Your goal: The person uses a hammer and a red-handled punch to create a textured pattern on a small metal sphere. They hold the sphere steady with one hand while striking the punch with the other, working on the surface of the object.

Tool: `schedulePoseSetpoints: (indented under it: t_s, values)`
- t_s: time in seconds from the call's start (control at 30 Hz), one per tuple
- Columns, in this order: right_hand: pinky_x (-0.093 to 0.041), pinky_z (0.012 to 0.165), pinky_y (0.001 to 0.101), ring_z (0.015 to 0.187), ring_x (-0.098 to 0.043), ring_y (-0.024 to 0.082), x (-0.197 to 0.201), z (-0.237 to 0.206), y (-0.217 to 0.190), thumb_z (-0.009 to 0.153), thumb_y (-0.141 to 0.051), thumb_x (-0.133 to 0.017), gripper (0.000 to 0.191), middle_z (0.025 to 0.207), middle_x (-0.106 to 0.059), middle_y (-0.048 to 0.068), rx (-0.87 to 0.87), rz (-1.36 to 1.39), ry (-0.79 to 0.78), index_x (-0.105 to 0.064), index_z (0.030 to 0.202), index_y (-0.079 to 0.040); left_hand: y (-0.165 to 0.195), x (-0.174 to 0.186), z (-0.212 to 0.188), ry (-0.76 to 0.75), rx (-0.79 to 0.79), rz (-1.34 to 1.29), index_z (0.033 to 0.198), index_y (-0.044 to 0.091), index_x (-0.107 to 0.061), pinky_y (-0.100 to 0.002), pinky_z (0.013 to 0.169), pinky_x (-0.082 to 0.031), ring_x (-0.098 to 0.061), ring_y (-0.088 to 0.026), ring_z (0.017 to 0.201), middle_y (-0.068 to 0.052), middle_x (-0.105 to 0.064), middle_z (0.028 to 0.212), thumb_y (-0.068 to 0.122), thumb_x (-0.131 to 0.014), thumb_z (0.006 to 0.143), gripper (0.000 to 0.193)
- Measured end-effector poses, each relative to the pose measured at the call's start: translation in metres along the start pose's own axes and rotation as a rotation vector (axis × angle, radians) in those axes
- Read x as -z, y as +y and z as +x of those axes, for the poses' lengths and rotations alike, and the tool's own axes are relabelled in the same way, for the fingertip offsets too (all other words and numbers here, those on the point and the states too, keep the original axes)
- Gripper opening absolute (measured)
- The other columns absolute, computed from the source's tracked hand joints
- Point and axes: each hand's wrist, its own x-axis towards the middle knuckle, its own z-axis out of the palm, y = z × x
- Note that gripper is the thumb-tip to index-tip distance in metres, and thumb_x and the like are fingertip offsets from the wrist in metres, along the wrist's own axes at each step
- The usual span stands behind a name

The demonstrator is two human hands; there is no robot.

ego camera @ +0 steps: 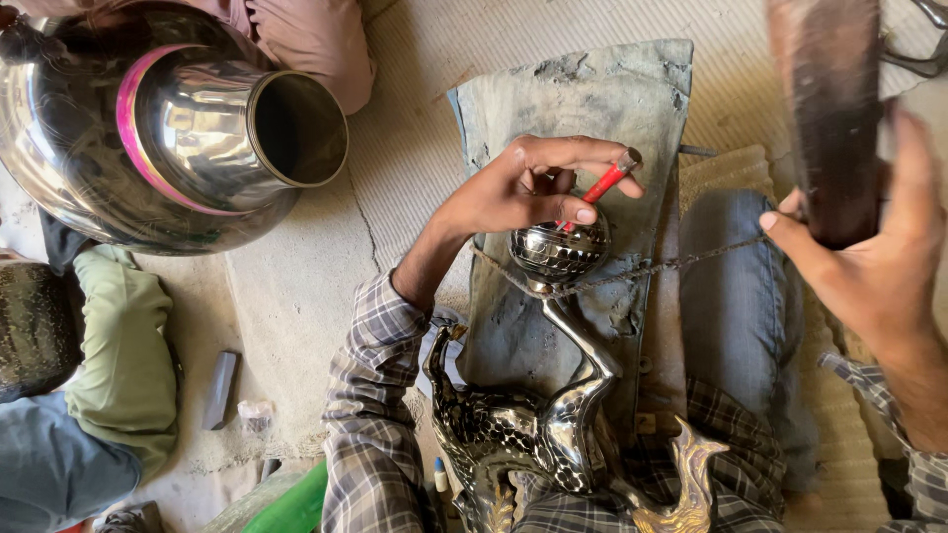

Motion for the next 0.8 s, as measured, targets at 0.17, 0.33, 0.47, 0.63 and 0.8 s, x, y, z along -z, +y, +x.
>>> schedulePoseSetpoints:
  t_s: [0.17, 0.33, 0.47, 0.63, 0.8]
  values:
    - [-0.055, 0.072, 0.0279, 0.077, -0.069, 0.020, 0.003, -0.004, -0.008, 0.105, 0.009, -0.076, 0.018, 0.090, -0.067, 0.014, -0.258, 0.245, 0.000, -0.059, 0.103, 0.003, -0.004, -0.001, 0.000, -0.018, -0.075, -0.037, 0.149, 0.019, -0.055, -0.026, 0.067, -0.054, -0.071, -0.009, 0.093, -0.003, -0.076, 0.131, 0.000, -0.079, 0.101, 0.057]
    - [-0.059, 0.070, 0.0384, 0.081, -0.071, 0.029, 0.002, 0.020, -0.019, 0.074, 0.012, -0.077, 0.068, 0.099, -0.070, 0.023, 0.126, -0.333, -0.164, -0.053, 0.138, 0.008, -0.006, -0.001, 0.003, -0.050, -0.086, 0.005, 0.144, 0.017, -0.059, -0.031, 0.083, -0.066, -0.075, -0.010, 0.107, -0.003, -0.075, 0.130, -0.001, -0.077, 0.101, 0.050]
    - [-0.060, 0.073, 0.0321, 0.080, -0.068, 0.017, -0.001, 0.029, -0.021, 0.081, 0.009, -0.073, 0.088, 0.094, -0.064, 0.011, -0.037, 0.018, -0.181, -0.035, 0.161, 0.000, -0.006, 0.000, 0.000, 0.009, -0.001, 0.021, 0.146, 0.016, -0.057, -0.025, 0.056, -0.046, -0.062, -0.007, 0.071, -0.003, -0.078, 0.127, 0.004, -0.081, 0.096, 0.057]
    - [-0.059, 0.077, 0.0269, 0.091, -0.067, 0.015, 0.000, 0.023, -0.019, 0.093, 0.009, -0.070, 0.092, 0.104, -0.064, 0.009, -0.209, 0.109, -0.066, -0.020, 0.169, -0.004, -0.009, -0.002, 0.001, -0.018, -0.090, -0.047, 0.147, 0.019, -0.057, -0.024, 0.058, -0.052, -0.071, -0.009, 0.074, -0.001, -0.077, 0.129, 0.007, -0.079, 0.103, 0.051]
    - [-0.057, 0.079, 0.0237, 0.091, -0.064, 0.012, -0.001, 0.029, -0.015, 0.089, 0.006, -0.068, 0.087, 0.104, -0.063, 0.004, -0.170, 0.213, -0.043, -0.026, 0.164, -0.005, -0.008, 0.000, 0.001, -0.021, -0.038, -0.033, 0.150, 0.018, -0.056, -0.023, 0.052, -0.048, -0.067, -0.007, 0.069, -0.003, -0.077, 0.131, 0.003, -0.079, 0.099, 0.058]
